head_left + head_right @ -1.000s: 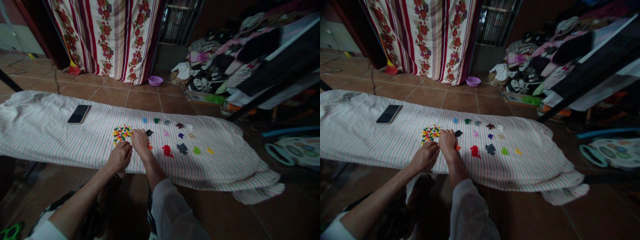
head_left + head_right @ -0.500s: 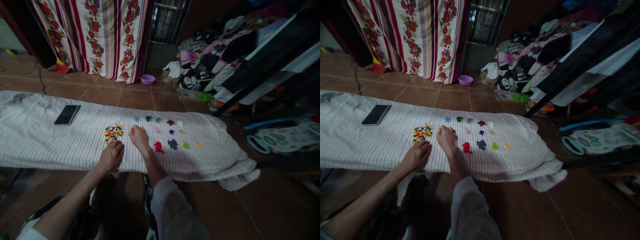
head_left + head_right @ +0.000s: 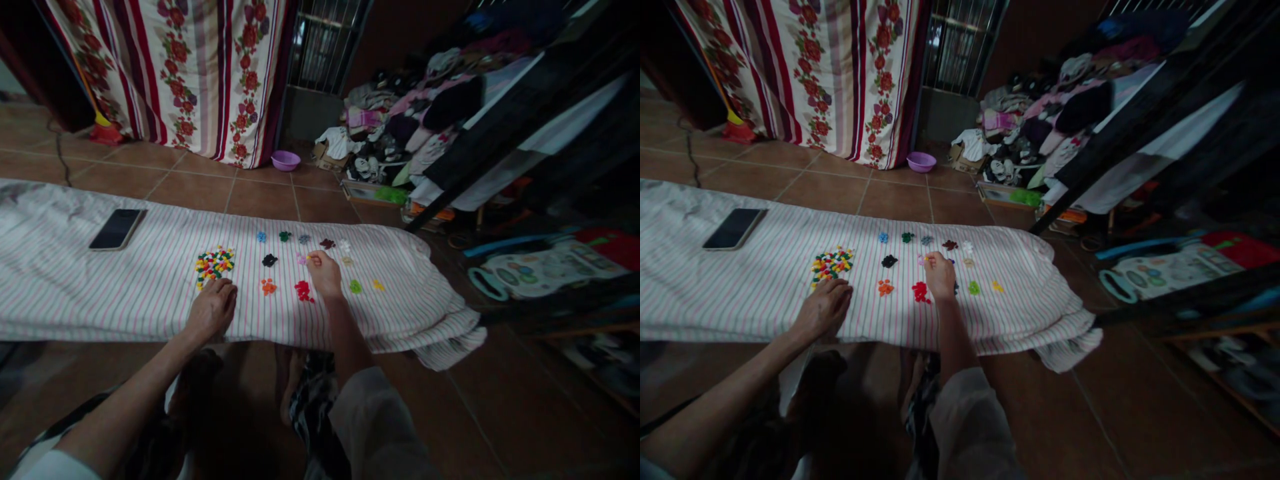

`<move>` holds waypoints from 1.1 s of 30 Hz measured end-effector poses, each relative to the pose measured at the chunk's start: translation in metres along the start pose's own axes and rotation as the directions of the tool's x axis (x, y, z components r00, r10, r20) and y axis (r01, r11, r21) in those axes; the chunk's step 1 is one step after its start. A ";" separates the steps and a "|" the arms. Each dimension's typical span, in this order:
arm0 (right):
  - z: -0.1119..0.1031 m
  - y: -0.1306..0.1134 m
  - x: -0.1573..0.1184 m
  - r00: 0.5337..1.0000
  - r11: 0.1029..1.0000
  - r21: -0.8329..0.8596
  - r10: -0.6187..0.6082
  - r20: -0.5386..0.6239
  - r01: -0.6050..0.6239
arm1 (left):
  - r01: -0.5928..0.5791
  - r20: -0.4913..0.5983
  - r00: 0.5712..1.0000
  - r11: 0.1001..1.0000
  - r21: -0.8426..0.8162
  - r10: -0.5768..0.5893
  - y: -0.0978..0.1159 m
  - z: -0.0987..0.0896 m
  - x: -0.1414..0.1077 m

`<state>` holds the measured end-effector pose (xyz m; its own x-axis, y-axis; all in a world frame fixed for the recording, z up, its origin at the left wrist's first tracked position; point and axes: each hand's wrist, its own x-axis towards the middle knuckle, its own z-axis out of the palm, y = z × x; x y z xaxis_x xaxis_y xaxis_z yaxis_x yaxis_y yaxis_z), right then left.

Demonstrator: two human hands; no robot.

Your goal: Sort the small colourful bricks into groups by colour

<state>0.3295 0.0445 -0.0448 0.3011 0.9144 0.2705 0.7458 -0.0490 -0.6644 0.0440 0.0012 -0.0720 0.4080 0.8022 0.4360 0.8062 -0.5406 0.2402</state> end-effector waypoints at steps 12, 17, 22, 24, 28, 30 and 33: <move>-0.065 0.063 -0.009 0.978 0.976 -0.150 0.134 -0.160 -0.158 | -0.038 -0.019 0.999 0.997 0.061 0.039 0.001 0.002 -0.002; -0.098 0.090 -0.020 0.913 0.865 -0.328 0.293 -0.283 -0.379 | -0.028 -0.009 1.000 0.998 0.061 0.029 0.002 0.001 -0.001; -0.115 0.111 -0.029 0.833 0.750 -0.368 0.463 -0.302 -0.550 | -0.013 -0.002 1.000 1.000 0.025 0.013 0.003 -0.001 0.000; -0.116 0.116 -0.031 0.816 0.732 -0.364 0.491 -0.306 -0.577 | -0.008 0.003 1.000 1.000 0.006 0.008 0.003 -0.001 0.001; -0.114 0.122 -0.031 0.823 0.740 -0.362 0.489 -0.290 -0.567 | -0.004 0.022 1.000 1.000 0.016 0.004 0.004 -0.002 0.002; -0.113 0.123 -0.030 0.814 0.734 -0.354 0.504 -0.288 -0.579 | -0.007 0.029 1.000 0.999 0.033 0.006 0.005 -0.002 0.002; -0.112 0.124 -0.029 0.819 0.745 -0.342 0.501 -0.278 -0.572 | -0.011 0.029 1.000 0.999 0.049 0.010 0.006 -0.002 0.002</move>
<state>0.4795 -0.0334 -0.0569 0.7856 0.6132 0.0819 0.5871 -0.6972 -0.4114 0.0482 -0.0008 -0.0679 0.4284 0.8038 0.4127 0.8216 -0.5366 0.1923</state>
